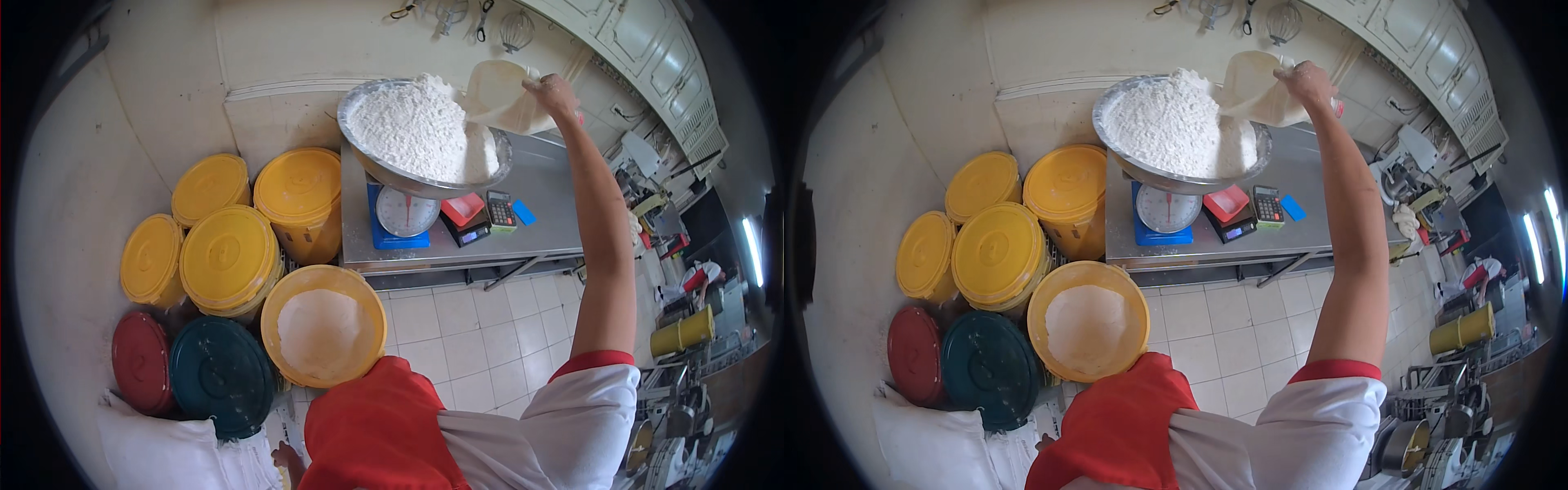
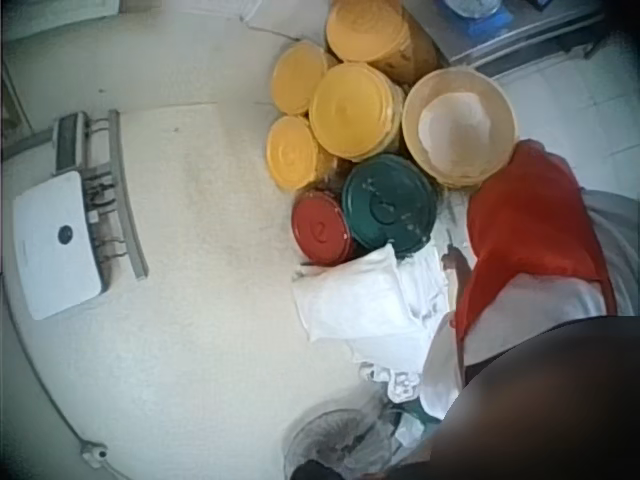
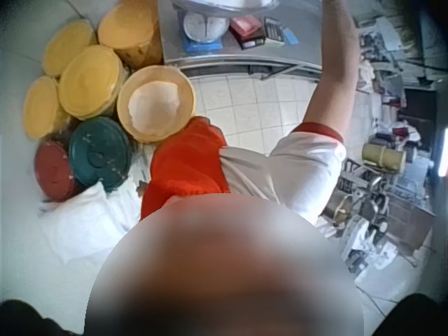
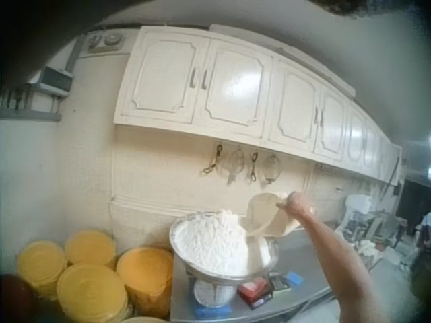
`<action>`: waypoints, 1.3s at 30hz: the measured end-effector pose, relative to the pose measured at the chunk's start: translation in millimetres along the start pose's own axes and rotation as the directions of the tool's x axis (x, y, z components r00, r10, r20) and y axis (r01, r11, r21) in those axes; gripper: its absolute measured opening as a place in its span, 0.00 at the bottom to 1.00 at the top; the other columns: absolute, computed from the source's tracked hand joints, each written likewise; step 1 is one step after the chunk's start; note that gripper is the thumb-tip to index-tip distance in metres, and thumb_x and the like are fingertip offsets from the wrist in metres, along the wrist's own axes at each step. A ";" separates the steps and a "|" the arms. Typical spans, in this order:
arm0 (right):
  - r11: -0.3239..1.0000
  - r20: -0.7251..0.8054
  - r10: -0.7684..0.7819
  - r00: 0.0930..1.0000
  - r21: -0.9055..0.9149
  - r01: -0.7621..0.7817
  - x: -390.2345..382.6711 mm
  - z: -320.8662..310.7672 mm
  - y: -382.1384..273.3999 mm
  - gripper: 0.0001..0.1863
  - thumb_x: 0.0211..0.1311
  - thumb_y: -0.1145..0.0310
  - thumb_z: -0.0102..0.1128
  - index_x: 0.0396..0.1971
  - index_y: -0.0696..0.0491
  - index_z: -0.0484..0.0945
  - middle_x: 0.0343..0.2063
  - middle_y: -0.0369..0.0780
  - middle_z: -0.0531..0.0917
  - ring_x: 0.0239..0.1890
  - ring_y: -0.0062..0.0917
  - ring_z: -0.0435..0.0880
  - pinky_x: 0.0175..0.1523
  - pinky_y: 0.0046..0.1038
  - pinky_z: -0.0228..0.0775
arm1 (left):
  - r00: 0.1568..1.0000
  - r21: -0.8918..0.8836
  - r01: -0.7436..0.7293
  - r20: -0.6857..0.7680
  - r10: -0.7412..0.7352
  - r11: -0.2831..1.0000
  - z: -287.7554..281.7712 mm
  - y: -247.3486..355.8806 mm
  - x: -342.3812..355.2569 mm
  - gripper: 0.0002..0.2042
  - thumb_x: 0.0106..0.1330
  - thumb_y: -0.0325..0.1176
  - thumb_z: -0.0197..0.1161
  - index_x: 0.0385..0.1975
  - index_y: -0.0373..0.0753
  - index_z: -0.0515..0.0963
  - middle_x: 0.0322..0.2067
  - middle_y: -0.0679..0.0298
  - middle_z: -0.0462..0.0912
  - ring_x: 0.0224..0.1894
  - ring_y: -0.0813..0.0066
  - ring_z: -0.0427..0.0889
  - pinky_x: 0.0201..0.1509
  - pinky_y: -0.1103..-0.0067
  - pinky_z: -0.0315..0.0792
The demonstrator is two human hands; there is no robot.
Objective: The person lifts a large bag of flour from a stack, opens it, and pours the contents into a yellow bucket. They then use a plastic scoop to transfer flour from the bucket into a large metal mixing bowl on a scale, before finally pouring the measured flour into an industrial dough mixer.
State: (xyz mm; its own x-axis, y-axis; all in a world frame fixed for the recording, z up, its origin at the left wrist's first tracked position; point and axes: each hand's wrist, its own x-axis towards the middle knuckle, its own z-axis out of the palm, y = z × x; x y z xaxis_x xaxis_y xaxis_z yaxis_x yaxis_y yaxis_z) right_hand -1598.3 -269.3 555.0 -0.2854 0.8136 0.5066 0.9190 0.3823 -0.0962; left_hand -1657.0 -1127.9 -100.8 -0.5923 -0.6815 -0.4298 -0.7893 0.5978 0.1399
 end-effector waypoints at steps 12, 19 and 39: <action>0.894 0.026 0.057 0.998 0.443 -0.062 -9.9 49.6 82.4 0.30 0.46 0.40 0.61 0.35 0.53 0.85 0.32 0.46 0.85 0.38 0.38 0.85 0.45 0.35 0.74 | 0.968 -0.068 -0.246 -0.058 0.243 0.967 -18.4 42.0 -38.9 0.26 0.55 0.42 0.64 0.47 0.27 0.72 0.50 0.33 0.63 0.46 0.41 0.74 0.45 0.58 0.74; 0.811 0.061 0.090 0.994 0.575 -0.109 -26.6 69.0 105.2 0.28 0.46 0.40 0.60 0.31 0.53 0.86 0.29 0.46 0.85 0.33 0.38 0.84 0.43 0.36 0.73 | 0.866 0.086 -0.475 -0.133 0.482 0.876 -31.5 56.7 -50.0 0.24 0.53 0.41 0.67 0.43 0.27 0.74 0.47 0.35 0.67 0.45 0.44 0.73 0.44 0.61 0.73; 0.926 -0.251 -0.240 0.938 0.229 0.299 -13.4 21.8 45.9 0.21 0.44 0.46 0.63 0.20 0.52 0.82 0.21 0.47 0.82 0.27 0.42 0.83 0.35 0.45 0.70 | 0.876 0.192 -0.457 -0.068 0.477 0.868 -10.2 53.0 -99.1 0.26 0.53 0.42 0.65 0.45 0.26 0.75 0.45 0.36 0.71 0.51 0.43 0.69 0.50 0.59 0.70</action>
State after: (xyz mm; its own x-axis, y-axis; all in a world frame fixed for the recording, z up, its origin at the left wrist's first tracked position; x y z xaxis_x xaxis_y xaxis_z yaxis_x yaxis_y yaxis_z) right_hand -1558.2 -253.2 525.1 -0.4202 0.5608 0.7134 0.7039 0.6976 -0.1338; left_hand -1641.8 -1033.0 -41.7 -0.9064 -0.3411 -0.2492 -0.3834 0.9119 0.1465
